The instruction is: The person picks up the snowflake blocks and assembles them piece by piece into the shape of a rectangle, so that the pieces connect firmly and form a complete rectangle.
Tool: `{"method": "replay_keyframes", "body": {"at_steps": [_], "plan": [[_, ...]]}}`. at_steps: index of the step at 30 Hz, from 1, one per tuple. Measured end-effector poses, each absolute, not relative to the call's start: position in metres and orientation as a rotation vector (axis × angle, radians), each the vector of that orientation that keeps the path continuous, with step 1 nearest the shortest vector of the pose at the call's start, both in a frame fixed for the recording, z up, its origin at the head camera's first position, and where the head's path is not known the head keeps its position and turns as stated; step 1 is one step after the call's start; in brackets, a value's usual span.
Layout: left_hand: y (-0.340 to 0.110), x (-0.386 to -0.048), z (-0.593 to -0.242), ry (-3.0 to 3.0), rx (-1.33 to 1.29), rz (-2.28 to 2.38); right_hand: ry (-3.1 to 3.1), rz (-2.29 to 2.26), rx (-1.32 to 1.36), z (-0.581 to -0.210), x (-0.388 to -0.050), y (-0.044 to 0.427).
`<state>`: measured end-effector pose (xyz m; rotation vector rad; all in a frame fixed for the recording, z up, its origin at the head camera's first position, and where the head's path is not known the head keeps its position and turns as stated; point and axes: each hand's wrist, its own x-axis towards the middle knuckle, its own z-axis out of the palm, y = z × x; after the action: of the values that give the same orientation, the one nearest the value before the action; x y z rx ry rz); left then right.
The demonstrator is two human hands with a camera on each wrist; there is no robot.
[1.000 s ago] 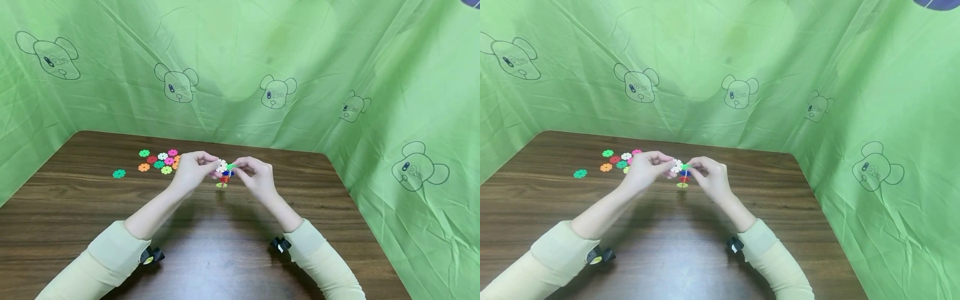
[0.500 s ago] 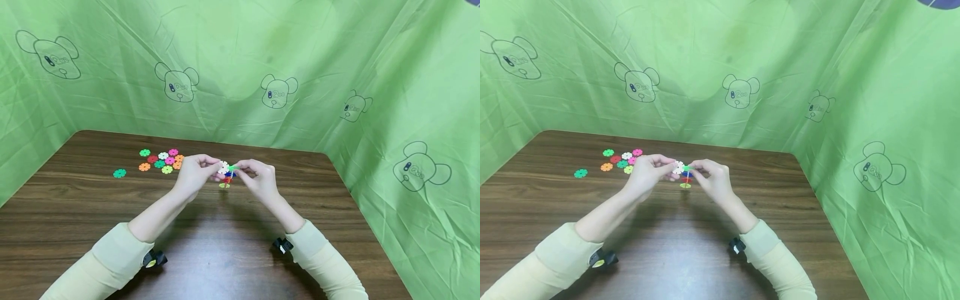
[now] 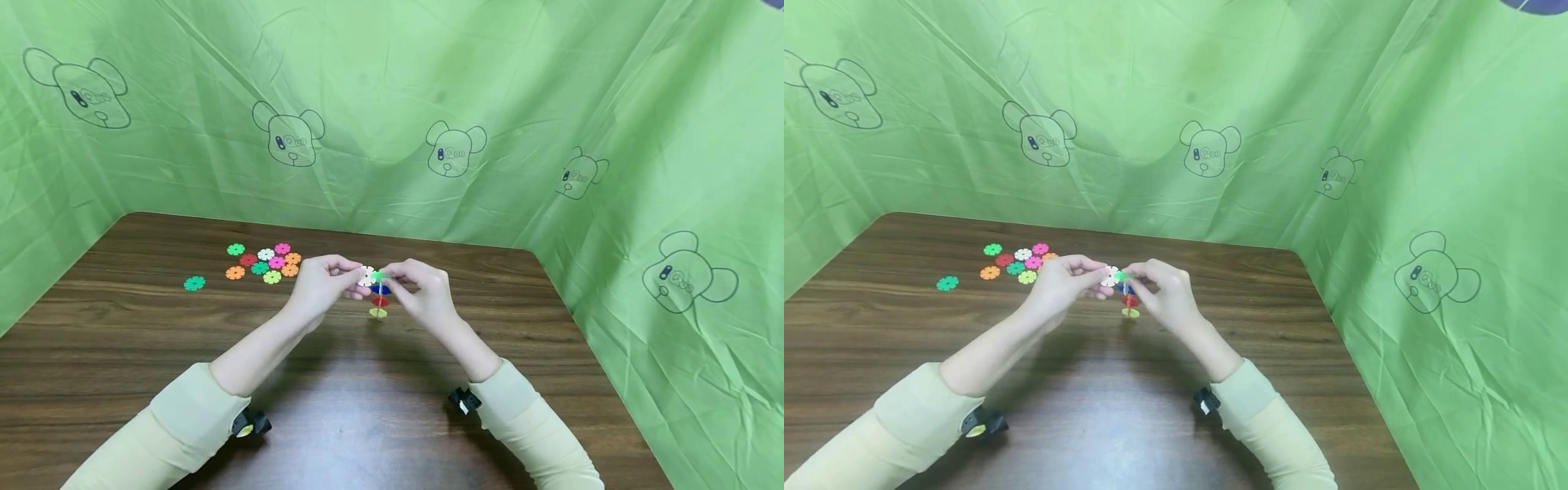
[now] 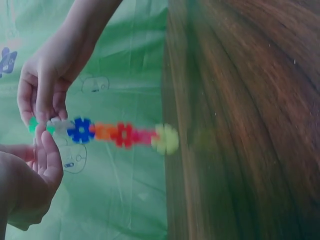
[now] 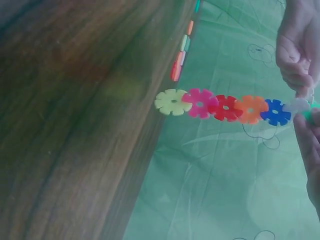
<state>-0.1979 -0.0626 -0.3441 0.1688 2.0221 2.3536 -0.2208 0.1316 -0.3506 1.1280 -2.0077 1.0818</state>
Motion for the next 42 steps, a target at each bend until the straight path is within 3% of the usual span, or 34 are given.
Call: {"method": "replay_keyframes", "body": {"at_steps": [13, 29, 42], "plan": [[-0.108, -0.216, -0.340, 2.552, 0.524, 1.787, -2.153, 1.276, 0.914, -0.322, -0.204, 0.133], [-0.215, -0.230, -0.362, 3.156, 0.529, 1.157, -2.187, 1.819, 0.774, -0.332, -0.215, 0.138], [-0.296, -0.239, -0.392, 3.269, 0.620, 0.826, -2.321, 1.868, 0.697, -0.330, -0.215, 0.140]]}}
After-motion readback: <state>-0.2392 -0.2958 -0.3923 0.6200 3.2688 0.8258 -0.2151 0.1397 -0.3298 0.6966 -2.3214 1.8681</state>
